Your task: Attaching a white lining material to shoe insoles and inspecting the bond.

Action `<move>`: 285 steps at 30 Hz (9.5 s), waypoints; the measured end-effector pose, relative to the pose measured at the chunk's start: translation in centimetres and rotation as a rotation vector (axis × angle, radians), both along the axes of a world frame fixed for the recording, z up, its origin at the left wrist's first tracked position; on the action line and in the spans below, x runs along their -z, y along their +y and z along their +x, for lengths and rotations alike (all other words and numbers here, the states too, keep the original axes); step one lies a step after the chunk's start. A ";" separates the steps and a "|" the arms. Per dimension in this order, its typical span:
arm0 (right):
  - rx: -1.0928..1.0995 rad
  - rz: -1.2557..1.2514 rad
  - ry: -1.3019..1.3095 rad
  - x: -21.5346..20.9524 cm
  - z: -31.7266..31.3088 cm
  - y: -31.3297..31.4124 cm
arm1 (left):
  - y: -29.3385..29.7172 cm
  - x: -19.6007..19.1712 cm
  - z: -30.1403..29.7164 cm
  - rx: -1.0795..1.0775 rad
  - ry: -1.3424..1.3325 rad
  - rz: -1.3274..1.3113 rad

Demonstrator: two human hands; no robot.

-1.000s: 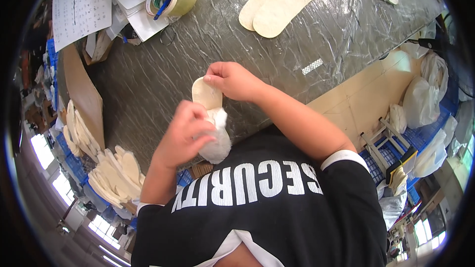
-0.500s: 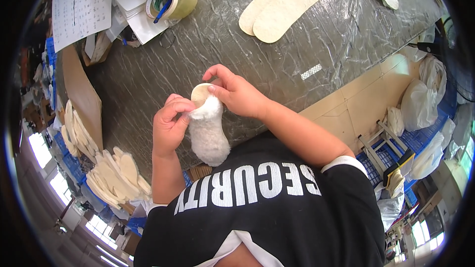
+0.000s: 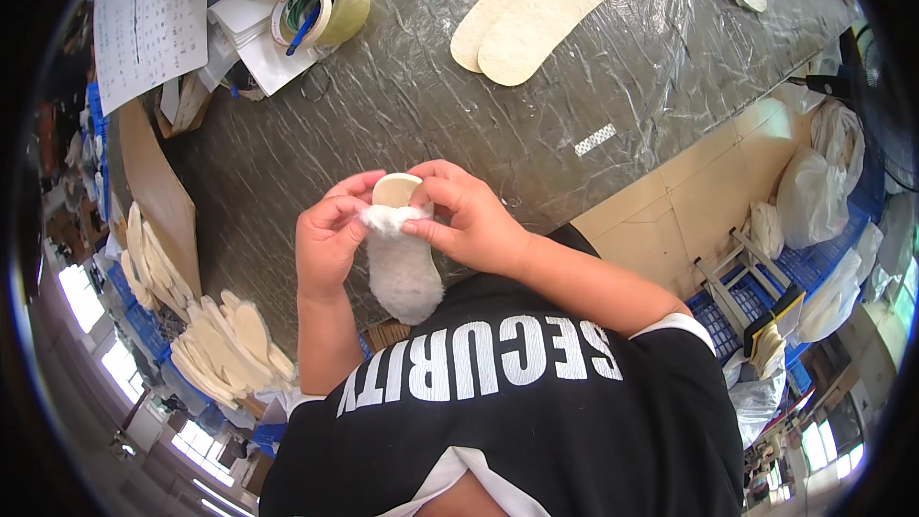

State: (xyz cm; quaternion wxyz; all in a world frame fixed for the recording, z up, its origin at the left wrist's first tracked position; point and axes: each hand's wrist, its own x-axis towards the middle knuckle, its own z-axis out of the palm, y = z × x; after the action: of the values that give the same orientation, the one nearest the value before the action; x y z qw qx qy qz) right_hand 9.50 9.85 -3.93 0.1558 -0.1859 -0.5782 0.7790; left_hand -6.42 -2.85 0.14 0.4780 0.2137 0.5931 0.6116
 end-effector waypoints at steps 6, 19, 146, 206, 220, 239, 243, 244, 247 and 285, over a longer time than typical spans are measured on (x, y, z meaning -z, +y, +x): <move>0.077 0.213 -0.099 -1.2 1.0 0.1 | -0.3 -0.9 0.0 0.085 0.141 -0.098; 0.123 0.266 -0.038 -2.1 1.7 -0.1 | 0.0 -3.6 1.7 0.083 0.323 -0.153; -1.189 0.259 -0.222 -3.3 0.2 7.7 | -0.4 -2.5 0.0 0.268 0.769 -0.108; -0.960 -1.422 -0.373 2.1 5.8 4.4 | 1.1 -1.2 2.2 0.423 0.472 0.053; -0.709 0.412 -0.151 -2.5 3.2 7.3 | -2.0 0.2 5.7 0.359 0.437 -0.203; -0.774 0.481 -0.161 -0.7 2.4 2.9 | -3.5 0.4 5.9 0.363 0.469 -0.193; -0.717 0.578 -0.098 -0.7 2.2 2.8 | -3.7 0.7 5.8 0.356 0.478 -0.196; -0.716 0.577 -0.098 -0.7 2.1 2.7 | -3.7 0.8 5.7 0.357 0.479 -0.196; -0.706 0.659 -0.071 -0.7 2.0 2.5 | -4.0 1.3 5.5 0.381 0.497 -0.204; -0.796 0.850 -0.475 -0.2 2.4 3.9 | -3.0 2.7 4.5 0.417 0.826 -0.201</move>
State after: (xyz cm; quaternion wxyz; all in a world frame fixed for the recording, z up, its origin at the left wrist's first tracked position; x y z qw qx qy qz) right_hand 11.88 13.75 -3.77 -0.2184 -0.0464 -0.8812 0.4168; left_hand -1.95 -5.84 -2.53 0.3332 0.5062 0.7343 0.3058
